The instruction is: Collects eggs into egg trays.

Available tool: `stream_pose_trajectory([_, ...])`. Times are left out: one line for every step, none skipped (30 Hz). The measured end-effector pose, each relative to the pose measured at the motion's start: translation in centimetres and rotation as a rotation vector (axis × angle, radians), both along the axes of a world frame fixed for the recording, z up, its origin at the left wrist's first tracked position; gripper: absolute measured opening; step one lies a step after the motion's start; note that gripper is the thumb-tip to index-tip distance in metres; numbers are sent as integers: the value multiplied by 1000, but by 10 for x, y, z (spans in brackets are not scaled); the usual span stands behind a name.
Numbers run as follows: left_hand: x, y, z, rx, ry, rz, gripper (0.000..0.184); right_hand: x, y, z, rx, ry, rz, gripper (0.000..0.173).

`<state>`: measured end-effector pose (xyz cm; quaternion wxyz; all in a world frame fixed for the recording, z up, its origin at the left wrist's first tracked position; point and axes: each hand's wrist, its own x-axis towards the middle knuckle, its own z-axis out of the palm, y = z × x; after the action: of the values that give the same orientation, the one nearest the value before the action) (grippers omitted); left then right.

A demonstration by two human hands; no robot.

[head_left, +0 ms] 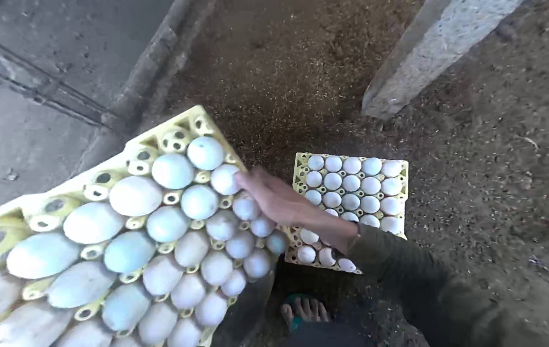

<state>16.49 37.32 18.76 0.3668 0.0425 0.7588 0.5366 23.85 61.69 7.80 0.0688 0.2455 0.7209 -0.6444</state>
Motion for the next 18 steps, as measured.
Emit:
stream_pose_trajectory([-23,-41,-25,50,35,-87,33,14,13,1,23,-4,-47,61])
stream_pose_trajectory([-33,-56,-40,33,42,-55,30,29,25,3,46,-22,-88,63])
stream_pose_trajectory([-33,-47,-46,-26,39,34,31,46,37,4,79,-49,-128,66])
stream_pose_trajectory([-29,-29,-48,-85,22,70,33,63,48,6,123,-75,-177,69])
stream_pose_trajectory([-23,-8,-50,-123,1,56,37,82,59,10,154,-100,-222,71])
stream_pose_trajectory([-17,11,-55,-126,-10,24,40,101,68,12,184,-117,-273,72])
stream_pose_trajectory([-10,28,-63,-102,-20,-32,43,120,77,12,210,-137,-346,74])
stream_pose_trajectory([-4,44,-71,-87,-27,-86,45,140,84,11,207,-155,-419,78])
stream_pose_trajectory([2,60,-79,-87,-34,-144,47,158,91,7,206,-168,-485,79])
stream_pose_trajectory([7,76,-86,-97,-52,-204,49,175,97,3,205,-194,-551,81])
stream_pose_trajectory([11,91,-94,-112,-74,-256,51,191,102,-2,190,-230,-611,84])
stream_pose_trajectory([14,106,-103,-121,-99,-307,54,206,104,-7,183,-260,-672,85])
stream_pose_trajectory([17,120,-114,-127,-117,-357,55,218,105,-12,186,-279,-730,84])
stream_pose_trajectory([20,133,-125,-135,-123,-407,56,229,104,-16,184,-294,-775,82])
stream_pose_trajectory([23,145,-137,-147,-117,-453,57,237,103,-22,187,-312,-811,81])
stream_pose_trajectory([25,155,-147,-157,-114,-490,59,246,103,-29,189,-327,-832,82])
stream_pose_trajectory([28,164,-157,-163,-102,-518,60,253,103,-36,183,-342,-843,84])
stream_pose_trajectory([30,172,-167,-172,-95,-529,60,258,103,-44,169,-358,-857,85])
